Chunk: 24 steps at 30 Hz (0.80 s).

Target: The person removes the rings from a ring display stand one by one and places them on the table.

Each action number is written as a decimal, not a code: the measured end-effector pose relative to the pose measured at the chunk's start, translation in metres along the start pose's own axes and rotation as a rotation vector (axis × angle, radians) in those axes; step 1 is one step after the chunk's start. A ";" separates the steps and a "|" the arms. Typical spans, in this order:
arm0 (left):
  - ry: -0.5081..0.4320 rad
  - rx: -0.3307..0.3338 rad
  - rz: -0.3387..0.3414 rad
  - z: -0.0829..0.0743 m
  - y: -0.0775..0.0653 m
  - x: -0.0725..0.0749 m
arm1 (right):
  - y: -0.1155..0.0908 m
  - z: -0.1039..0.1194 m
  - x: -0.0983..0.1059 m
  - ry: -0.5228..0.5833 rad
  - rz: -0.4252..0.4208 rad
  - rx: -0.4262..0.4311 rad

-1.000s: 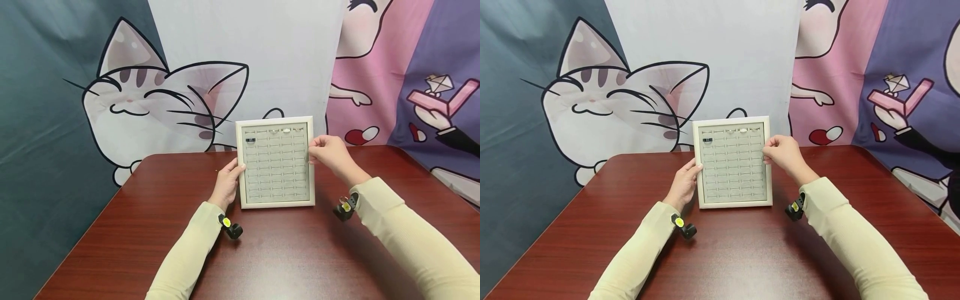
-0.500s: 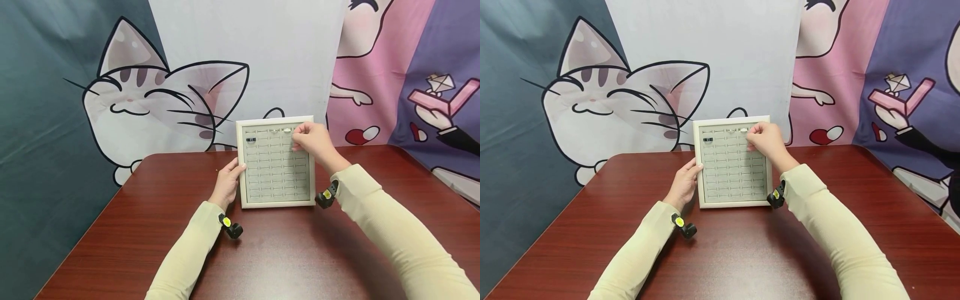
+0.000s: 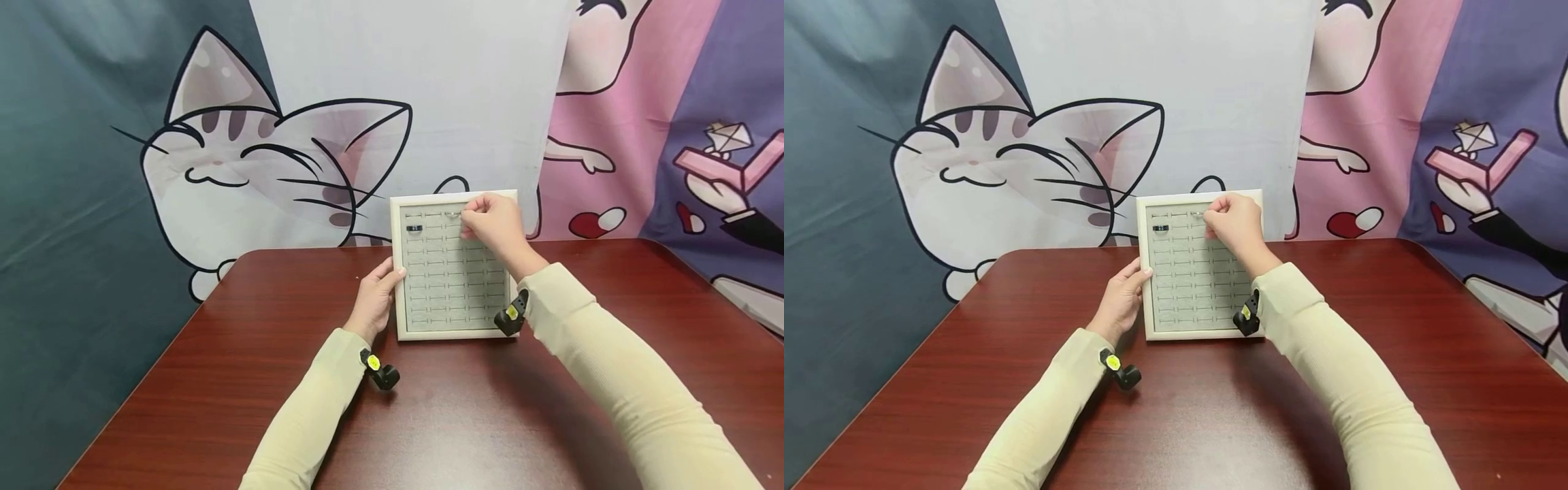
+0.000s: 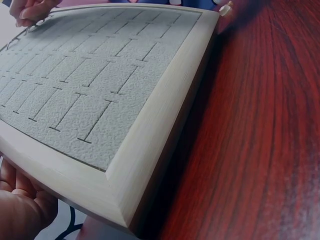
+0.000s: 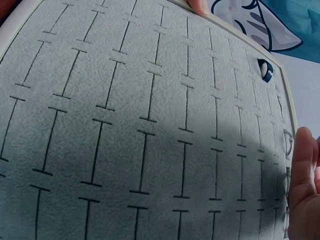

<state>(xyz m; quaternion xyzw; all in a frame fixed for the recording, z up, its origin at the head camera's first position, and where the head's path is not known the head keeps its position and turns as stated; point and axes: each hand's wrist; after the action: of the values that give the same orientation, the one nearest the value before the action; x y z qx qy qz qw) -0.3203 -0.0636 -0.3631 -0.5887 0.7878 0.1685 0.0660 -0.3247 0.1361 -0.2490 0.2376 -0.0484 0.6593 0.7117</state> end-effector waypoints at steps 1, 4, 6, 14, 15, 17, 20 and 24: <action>-0.001 -0.001 0.000 0.000 0.000 0.000 | 0.001 0.001 -0.001 -0.015 0.002 0.005; -0.005 0.002 -0.003 0.000 0.001 0.000 | 0.002 0.003 -0.003 -0.057 0.001 0.020; -0.006 0.006 -0.004 0.000 0.000 0.000 | 0.002 0.005 -0.005 -0.101 -0.004 0.023; -0.007 0.010 -0.005 0.002 0.000 0.001 | 0.000 0.010 -0.013 -0.272 -0.012 0.038; -0.008 0.013 -0.005 0.001 0.000 0.001 | 0.000 0.010 -0.014 -0.285 -0.015 0.038; -0.006 0.016 -0.003 0.002 0.001 0.001 | 0.000 0.011 -0.015 -0.307 -0.020 0.038; -0.007 0.016 -0.004 0.001 0.001 0.001 | 0.000 0.012 -0.016 -0.337 -0.027 0.045; -0.011 0.011 -0.005 0.002 0.002 0.002 | 0.001 0.013 -0.017 -0.358 -0.027 0.066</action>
<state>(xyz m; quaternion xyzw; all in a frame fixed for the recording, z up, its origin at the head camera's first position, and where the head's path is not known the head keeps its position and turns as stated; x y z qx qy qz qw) -0.3236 -0.0646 -0.3650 -0.5894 0.7868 0.1673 0.0740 -0.3244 0.1157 -0.2438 0.3750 -0.1494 0.5983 0.6922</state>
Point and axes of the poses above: each hand's wrist, its own y-axis towards the middle knuckle, its own x-axis out of the back of the hand, z = x × y, and after that the axes turned 9 degrees about z, right-handed
